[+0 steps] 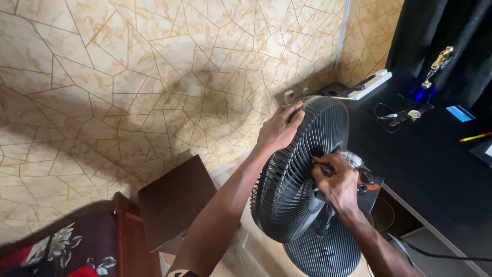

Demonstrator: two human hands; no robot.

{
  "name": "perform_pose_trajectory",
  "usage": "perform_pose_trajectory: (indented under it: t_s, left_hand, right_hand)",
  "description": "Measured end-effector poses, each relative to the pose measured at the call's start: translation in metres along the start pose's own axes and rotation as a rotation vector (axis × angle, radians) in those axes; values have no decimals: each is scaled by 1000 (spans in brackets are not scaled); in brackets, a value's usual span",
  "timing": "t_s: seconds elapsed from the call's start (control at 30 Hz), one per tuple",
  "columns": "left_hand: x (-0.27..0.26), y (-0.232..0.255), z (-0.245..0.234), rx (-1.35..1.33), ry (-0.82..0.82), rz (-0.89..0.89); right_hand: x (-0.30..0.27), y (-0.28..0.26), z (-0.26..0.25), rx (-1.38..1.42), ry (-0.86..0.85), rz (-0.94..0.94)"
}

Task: Cleaning a black standing fan with a cloth in a bedroom.

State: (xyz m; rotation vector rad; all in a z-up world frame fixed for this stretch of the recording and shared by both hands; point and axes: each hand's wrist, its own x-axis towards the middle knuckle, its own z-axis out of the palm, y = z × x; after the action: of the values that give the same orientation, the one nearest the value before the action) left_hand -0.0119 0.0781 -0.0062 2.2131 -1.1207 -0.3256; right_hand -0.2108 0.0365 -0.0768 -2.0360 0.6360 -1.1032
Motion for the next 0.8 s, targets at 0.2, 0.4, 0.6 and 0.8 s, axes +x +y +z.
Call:
perform_pose_trajectory:
  t_s: [0.2,0.4,0.6,0.8]
  left_hand:
    - [1,-4,2,-17,15,29]
    - [-2,-5,3,-31,49,58]
    - [-2,-5,2,-17,43,52]
    - [9,-12,3,8,-39,32]
  right_hand:
    - [0,7,-1,-175,-26,-113]
    - [2,3,-5,-108,-61,-115]
    - [-2,21,-3,-92,-108,20]
    - [-14,41,-6,-174,-213,209]
